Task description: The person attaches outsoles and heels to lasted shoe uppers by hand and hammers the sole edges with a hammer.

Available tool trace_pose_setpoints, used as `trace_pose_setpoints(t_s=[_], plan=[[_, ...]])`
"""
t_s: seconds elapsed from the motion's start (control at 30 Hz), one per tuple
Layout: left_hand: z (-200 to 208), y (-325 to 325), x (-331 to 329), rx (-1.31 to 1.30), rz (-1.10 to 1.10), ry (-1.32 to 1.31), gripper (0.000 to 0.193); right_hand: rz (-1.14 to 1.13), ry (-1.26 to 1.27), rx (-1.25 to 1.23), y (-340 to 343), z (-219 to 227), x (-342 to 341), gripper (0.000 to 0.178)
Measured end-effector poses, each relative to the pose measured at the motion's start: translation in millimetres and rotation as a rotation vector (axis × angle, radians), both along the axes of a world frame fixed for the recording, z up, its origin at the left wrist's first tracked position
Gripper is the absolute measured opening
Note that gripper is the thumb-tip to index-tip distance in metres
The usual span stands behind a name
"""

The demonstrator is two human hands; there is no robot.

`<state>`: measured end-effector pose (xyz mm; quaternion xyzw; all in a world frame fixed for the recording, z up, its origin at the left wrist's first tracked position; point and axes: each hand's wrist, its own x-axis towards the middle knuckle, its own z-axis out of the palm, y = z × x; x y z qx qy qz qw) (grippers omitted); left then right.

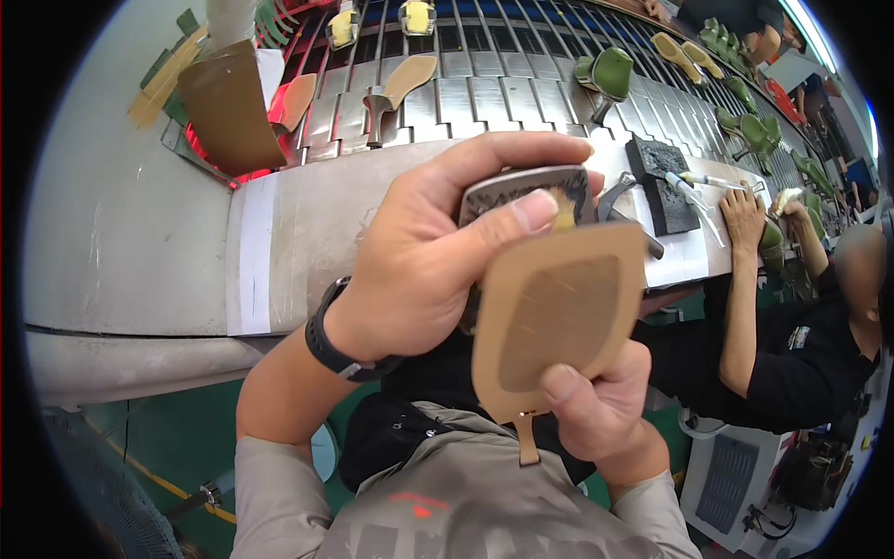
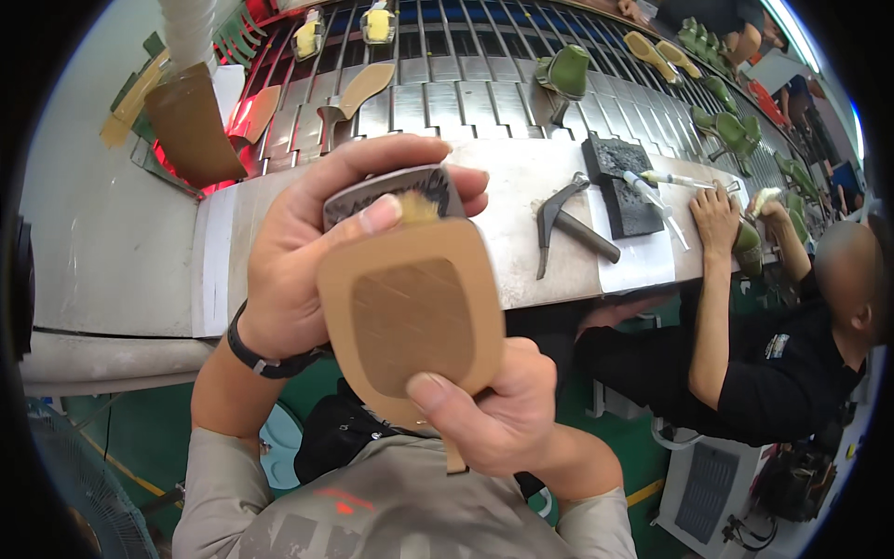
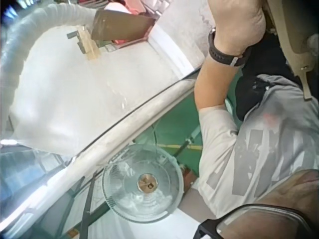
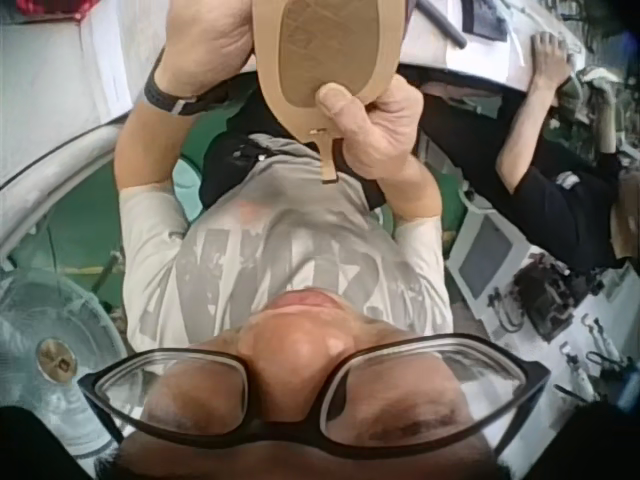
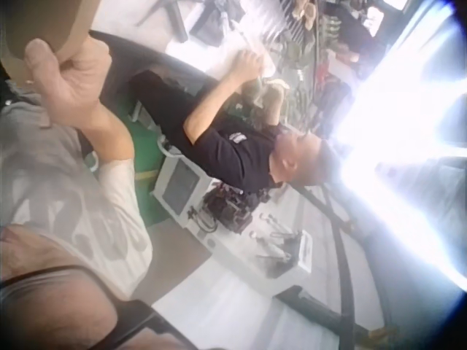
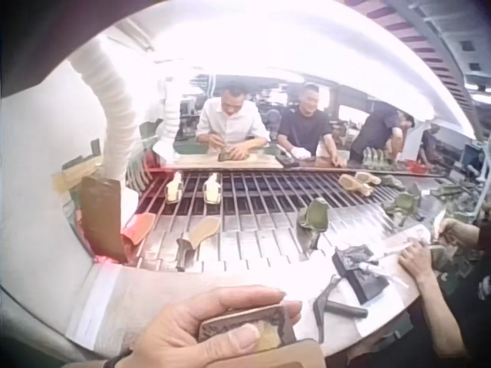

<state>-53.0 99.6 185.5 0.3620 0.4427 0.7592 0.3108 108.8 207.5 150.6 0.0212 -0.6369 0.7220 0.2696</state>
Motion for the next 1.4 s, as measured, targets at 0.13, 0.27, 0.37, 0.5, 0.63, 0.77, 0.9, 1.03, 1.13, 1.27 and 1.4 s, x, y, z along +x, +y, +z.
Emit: trace_pose_setpoints(t_s=[0.13,0.27,0.37,0.5,0.63,0.77,0.9,1.03,1.13,1.27,1.4], plan=[[-15.2,-5.7,-2.0,0.189,-0.144,-0.135,0.052,0.101,-0.116,-0.132,0.1,-2.2,-3.8,0.023],[-7.6,-14.5,7.7,0.038,-0.068,-0.013,0.093,0.116,-0.089,-0.002,0.2,-1.1,-1.1,0.024],[-4.9,-17.5,8.8,-0.013,-0.064,-0.008,0.099,0.113,-0.087,-0.036,-2.3,-1.5,-0.2,0.023],[-8.8,-16.1,8.3,0.013,-0.075,0.025,0.095,0.105,-0.061,-0.021,-2.7,-3.0,-0.7,0.022],[-15.0,-14.6,6.9,0.056,-0.082,0.093,0.094,0.093,-0.038,-0.025,-3.8,-3.0,-0.2,0.021],[-15.9,-14.8,7.7,0.071,-0.082,0.118,0.090,0.104,-0.052,-0.035,-3.5,-4.1,0.9,0.020],[4.9,-16.4,17.8,-0.063,-0.062,-0.133,0.078,0.097,-0.063,-0.048,-3.1,-7.8,2.8,0.021],[9.1,-14.2,21.3,-0.109,-0.055,-0.244,0.072,0.118,-0.132,-0.103,1.4,-7.3,8.6,0.024],[-8.0,-10.1,13.3,0.024,-0.130,0.094,0.076,0.132,-0.159,-0.164,5.1,-2.7,7.7,0.026],[-5.1,-4.6,13.5,0.006,-0.162,0.012,0.080,0.108,-0.154,-0.155,9.1,-1.3,7.8,0.027],[-8.1,0.1,11.6,0.011,-0.170,0.042,0.083,0.063,-0.134,-0.133,10.5,1.0,6.4,0.028]])
